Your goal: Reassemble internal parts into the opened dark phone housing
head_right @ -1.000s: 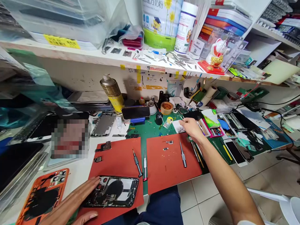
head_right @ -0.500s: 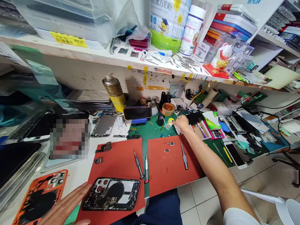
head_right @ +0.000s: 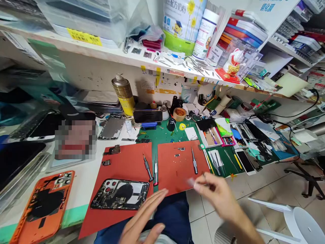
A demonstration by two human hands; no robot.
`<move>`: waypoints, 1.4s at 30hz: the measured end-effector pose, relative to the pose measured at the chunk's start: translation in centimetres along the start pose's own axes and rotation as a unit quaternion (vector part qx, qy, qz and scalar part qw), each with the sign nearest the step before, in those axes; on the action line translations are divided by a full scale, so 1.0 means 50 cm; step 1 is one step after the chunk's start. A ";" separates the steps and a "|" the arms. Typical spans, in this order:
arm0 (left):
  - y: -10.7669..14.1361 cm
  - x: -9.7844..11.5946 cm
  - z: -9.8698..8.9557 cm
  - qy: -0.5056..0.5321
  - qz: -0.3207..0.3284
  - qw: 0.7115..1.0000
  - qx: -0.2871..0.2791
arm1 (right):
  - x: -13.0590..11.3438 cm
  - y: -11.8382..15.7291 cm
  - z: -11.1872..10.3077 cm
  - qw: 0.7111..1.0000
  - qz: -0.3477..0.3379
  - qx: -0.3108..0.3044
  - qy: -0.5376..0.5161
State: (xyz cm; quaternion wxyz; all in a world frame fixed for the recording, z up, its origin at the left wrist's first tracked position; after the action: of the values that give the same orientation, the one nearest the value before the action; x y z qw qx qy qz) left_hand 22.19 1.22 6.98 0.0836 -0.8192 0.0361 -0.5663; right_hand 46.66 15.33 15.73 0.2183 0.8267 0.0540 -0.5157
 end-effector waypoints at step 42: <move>0.013 0.024 0.038 0.069 -0.200 0.963 -0.164 | 0.129 0.104 0.211 0.981 0.123 -0.083 -0.127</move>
State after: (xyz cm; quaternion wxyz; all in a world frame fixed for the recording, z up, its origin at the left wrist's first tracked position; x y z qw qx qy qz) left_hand 24.44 0.55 7.33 -0.1697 -0.7708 -0.0306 -0.6133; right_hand 42.52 5.38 7.72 0.3526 0.7341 -0.0335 -0.5794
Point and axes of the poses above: each hand's wrist, its own y-axis away from the middle knuckle, its own z-axis out of the palm, x = y × z, the point moved 1 cm from there along -y, towards the middle knuckle
